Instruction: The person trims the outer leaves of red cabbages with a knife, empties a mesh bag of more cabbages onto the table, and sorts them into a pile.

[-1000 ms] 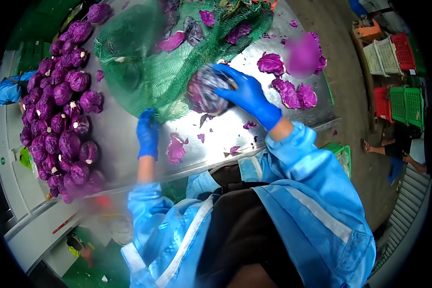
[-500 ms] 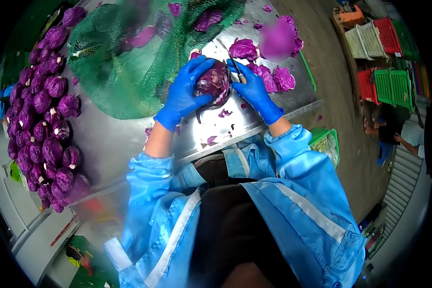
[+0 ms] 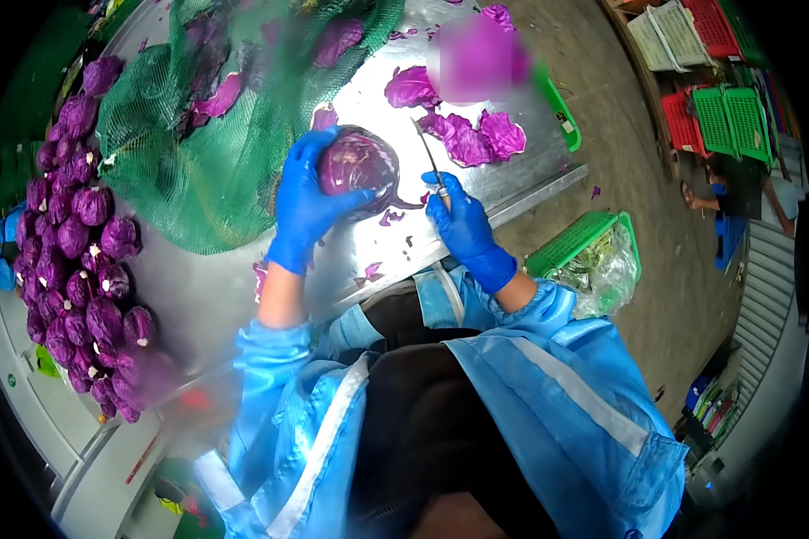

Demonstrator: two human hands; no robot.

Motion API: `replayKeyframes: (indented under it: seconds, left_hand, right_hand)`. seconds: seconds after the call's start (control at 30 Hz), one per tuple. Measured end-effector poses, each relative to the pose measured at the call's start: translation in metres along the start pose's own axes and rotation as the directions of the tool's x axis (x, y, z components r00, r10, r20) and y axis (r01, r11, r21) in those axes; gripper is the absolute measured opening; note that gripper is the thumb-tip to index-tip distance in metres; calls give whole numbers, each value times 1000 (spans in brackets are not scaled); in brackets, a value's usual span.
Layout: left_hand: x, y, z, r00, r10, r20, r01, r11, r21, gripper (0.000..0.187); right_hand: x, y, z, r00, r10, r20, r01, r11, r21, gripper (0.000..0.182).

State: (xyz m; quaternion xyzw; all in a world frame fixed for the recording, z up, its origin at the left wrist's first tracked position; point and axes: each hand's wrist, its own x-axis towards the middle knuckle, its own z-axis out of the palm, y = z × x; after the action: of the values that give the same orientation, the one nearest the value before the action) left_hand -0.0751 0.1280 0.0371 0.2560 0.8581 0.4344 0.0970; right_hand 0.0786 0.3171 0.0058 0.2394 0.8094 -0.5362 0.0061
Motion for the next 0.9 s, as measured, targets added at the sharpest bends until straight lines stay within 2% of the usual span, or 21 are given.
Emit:
replayKeyframes:
  seconds: [0.03, 0.07, 0.1, 0.13, 0.17, 0.2, 0.27, 0.37, 0.47, 0.53, 0.67, 0.73, 0.77, 0.8, 0.87, 0.9]
  left_hand:
    - [-5, 5, 1, 998, -54, -22, 53, 998, -17, 96]
    - [-9, 16, 6, 989, -125, -78, 135, 982, 134, 99]
    - [-10, 21, 12, 981, -139, -138, 160, 974, 159, 100]
    - [-12, 22, 20, 969, -149, -196, 185, 966, 178, 100]
    - [-15, 22, 27, 955, -161, -249, 212, 958, 193, 101]
    - [-16, 20, 32, 951, -149, -269, 194, 970, 148, 101]
    - [-15, 15, 37, 952, -122, -280, 146, 987, 65, 101]
    - [-16, 8, 37, 960, -131, -248, 126, 991, -39, 102]
    - [-14, 3, 37, 961, -143, -235, 128, 989, -80, 100]
    - [-9, -1, 40, 961, -144, -237, 125, 988, -94, 98]
    - [0, 3, 36, 958, -194, -213, 181, 980, -79, 96]
    - [1, 2, 34, 951, -241, -193, 225, 969, -102, 96]
    - [6, -2, 33, 948, -259, -187, 237, 962, -136, 96]
    - [11, -6, 33, 944, -279, -178, 249, 953, -172, 97]
    - [22, -1, 30, 926, -352, -140, 319, 924, -212, 98]
    - [23, 2, 28, 915, -385, -124, 351, 908, -230, 99]
  right_hand:
    - [-3, 0, 4, 999, -38, -12, 38, 999, 3, 25]
    - [-6, 3, 10, 997, -69, -34, 67, 996, -63, 22]
    - [-4, -4, 13, 993, -108, -55, 100, 986, -131, 20]
    - [-6, -13, 6, 996, -2, 86, 5, 999, -34, 31]
    - [-5, -10, 9, 995, -21, 100, 27, 998, -60, 30]
    - [-5, -3, 13, 982, -176, 61, 184, 965, -188, 24]
    - [-3, 3, 19, 940, -336, 56, 336, 888, -313, 20]
    - [0, 5, 23, 934, -343, 95, 356, 886, -297, 21]
    - [8, 8, 28, 936, -324, 137, 352, 877, -327, 22]
    - [19, 12, 33, 946, -281, 163, 324, 846, -423, 23]
    - [31, 11, 32, 926, -282, 250, 374, 775, -509, 26]
    - [30, 3, 30, 956, -106, 275, 236, 835, -498, 25]
    - [38, -21, 22, 961, 56, 272, 52, 926, -374, 22]
    - [44, -33, 19, 932, 217, 290, -148, 959, -242, 20]
    - [57, -16, 33, 945, 190, 268, -131, 966, -224, 23]
    - [60, 4, 38, 973, -5, 231, 75, 952, -296, 23]
